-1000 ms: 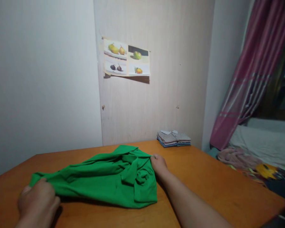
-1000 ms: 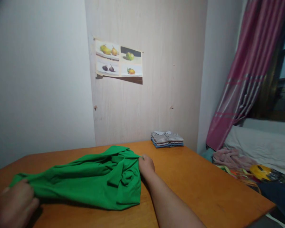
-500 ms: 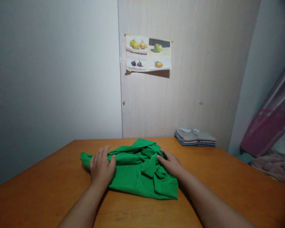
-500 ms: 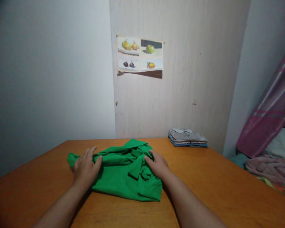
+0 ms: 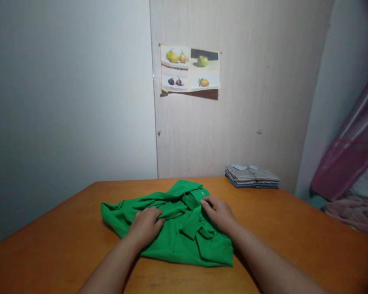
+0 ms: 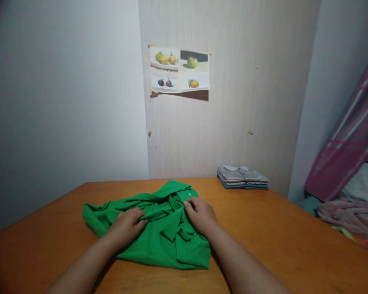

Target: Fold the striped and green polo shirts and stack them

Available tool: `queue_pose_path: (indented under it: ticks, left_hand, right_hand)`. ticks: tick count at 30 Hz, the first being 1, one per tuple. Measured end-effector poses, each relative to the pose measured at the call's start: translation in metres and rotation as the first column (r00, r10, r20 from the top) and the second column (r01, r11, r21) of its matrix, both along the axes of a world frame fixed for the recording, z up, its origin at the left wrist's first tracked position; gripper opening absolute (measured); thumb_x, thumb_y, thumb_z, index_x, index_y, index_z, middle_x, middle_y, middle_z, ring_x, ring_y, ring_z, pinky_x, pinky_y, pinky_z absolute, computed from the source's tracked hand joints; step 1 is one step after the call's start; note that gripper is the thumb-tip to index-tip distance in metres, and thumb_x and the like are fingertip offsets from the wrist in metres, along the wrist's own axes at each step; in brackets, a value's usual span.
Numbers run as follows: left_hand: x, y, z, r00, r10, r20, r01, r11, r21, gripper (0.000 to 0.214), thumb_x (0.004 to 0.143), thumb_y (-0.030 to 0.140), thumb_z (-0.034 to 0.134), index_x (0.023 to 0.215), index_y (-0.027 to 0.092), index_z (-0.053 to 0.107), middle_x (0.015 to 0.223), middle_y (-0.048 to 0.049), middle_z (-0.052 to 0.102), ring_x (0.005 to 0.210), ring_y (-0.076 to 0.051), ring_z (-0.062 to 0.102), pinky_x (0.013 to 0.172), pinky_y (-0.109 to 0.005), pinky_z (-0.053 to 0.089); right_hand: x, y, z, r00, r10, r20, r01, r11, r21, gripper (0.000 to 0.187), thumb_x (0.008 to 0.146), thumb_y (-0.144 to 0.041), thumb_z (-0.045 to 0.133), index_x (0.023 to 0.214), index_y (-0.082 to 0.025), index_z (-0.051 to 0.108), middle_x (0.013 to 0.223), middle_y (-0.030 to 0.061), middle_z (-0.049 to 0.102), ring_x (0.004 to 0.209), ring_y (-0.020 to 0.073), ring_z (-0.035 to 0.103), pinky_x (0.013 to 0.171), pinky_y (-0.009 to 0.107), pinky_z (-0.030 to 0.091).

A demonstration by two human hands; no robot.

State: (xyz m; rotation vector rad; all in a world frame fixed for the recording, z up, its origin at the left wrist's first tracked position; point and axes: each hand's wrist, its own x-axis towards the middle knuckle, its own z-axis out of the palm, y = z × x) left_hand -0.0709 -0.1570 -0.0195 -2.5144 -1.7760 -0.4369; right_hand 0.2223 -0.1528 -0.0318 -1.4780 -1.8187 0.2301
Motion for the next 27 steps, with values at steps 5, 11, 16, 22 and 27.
queue_pose_path:
  ticks: [5, 11, 16, 22, 27]
  left_hand:
    - [0.001, -0.005, 0.007, 0.968, -0.119, 0.221, 0.144, 0.984, -0.103, 0.05, 0.093, 0.058, 0.046, 0.065, 0.02, 0.061, 0.064, -0.0014, 0.061, 0.063, -0.019, 0.057, 0.057, -0.028, 0.031]
    - [0.006, -0.003, 0.001, 0.895, -0.073, 0.439, -0.007, 0.984, 0.177, 0.035, 0.093, 0.044, 0.053, 0.112, 0.018, 0.068, 0.106, -0.0092, 0.071, 0.098, -0.024, 0.065, 0.083, -0.033, 0.048]
    - [0.003, 0.011, -0.017, 0.935, -0.022, 0.355, -0.006, 0.997, 0.08, 0.046, 0.086, 0.023, 0.059, 0.132, 0.019, 0.061, 0.133, -0.0139, 0.064, 0.122, -0.026, 0.06, 0.102, -0.037, 0.045]
    - [-0.01, 0.022, -0.011, 0.735, 0.14, 0.664, -0.182, 0.983, -0.006, 0.019, 0.087, 0.026, 0.054, 0.074, 0.018, 0.064, 0.073, -0.0038, 0.068, 0.074, -0.019, 0.064, 0.069, -0.028, 0.049]
    - [-0.031, 0.023, 0.012, -0.041, 0.256, 0.966, -0.371, 0.894, -0.252, 0.007, 0.081, 0.022, 0.056, 0.076, 0.018, 0.056, 0.057, 0.0041, 0.053, 0.047, -0.014, 0.058, 0.043, -0.02, 0.037]
  right_hand:
    - [-0.015, -0.015, 0.006, 0.976, 0.207, -0.065, -0.208, 0.978, -0.017, 0.057, 0.092, -0.061, 0.053, 0.13, -0.02, 0.067, 0.119, 0.0119, 0.072, 0.105, 0.0268, 0.066, 0.089, 0.036, 0.048]
    - [-0.018, -0.017, 0.002, 0.941, 0.321, 0.11, -0.306, 0.942, -0.134, 0.054, 0.085, -0.06, 0.064, 0.121, -0.021, 0.073, 0.114, 0.0115, 0.072, 0.105, 0.0284, 0.063, 0.092, 0.036, 0.045]
    - [-0.018, -0.006, -0.007, 0.923, 0.349, 0.162, -0.332, 0.936, -0.12, 0.017, 0.081, -0.033, 0.062, 0.072, -0.02, 0.068, 0.083, 0.0037, 0.066, 0.088, 0.0208, 0.059, 0.081, 0.029, 0.041]
    - [-0.004, 0.008, -0.002, 0.877, 0.138, -0.461, -0.205, 0.974, -0.097, 0.02, 0.078, -0.035, 0.051, 0.062, -0.022, 0.048, 0.061, -0.0028, 0.05, 0.064, 0.0158, 0.049, 0.059, 0.026, 0.038]
    - [0.036, 0.023, 0.004, 0.364, -0.201, -0.909, 0.007, 0.977, -0.213, 0.011, 0.071, -0.032, 0.057, 0.071, -0.022, 0.052, 0.058, -0.0023, 0.053, 0.055, 0.0163, 0.053, 0.053, 0.028, 0.046]
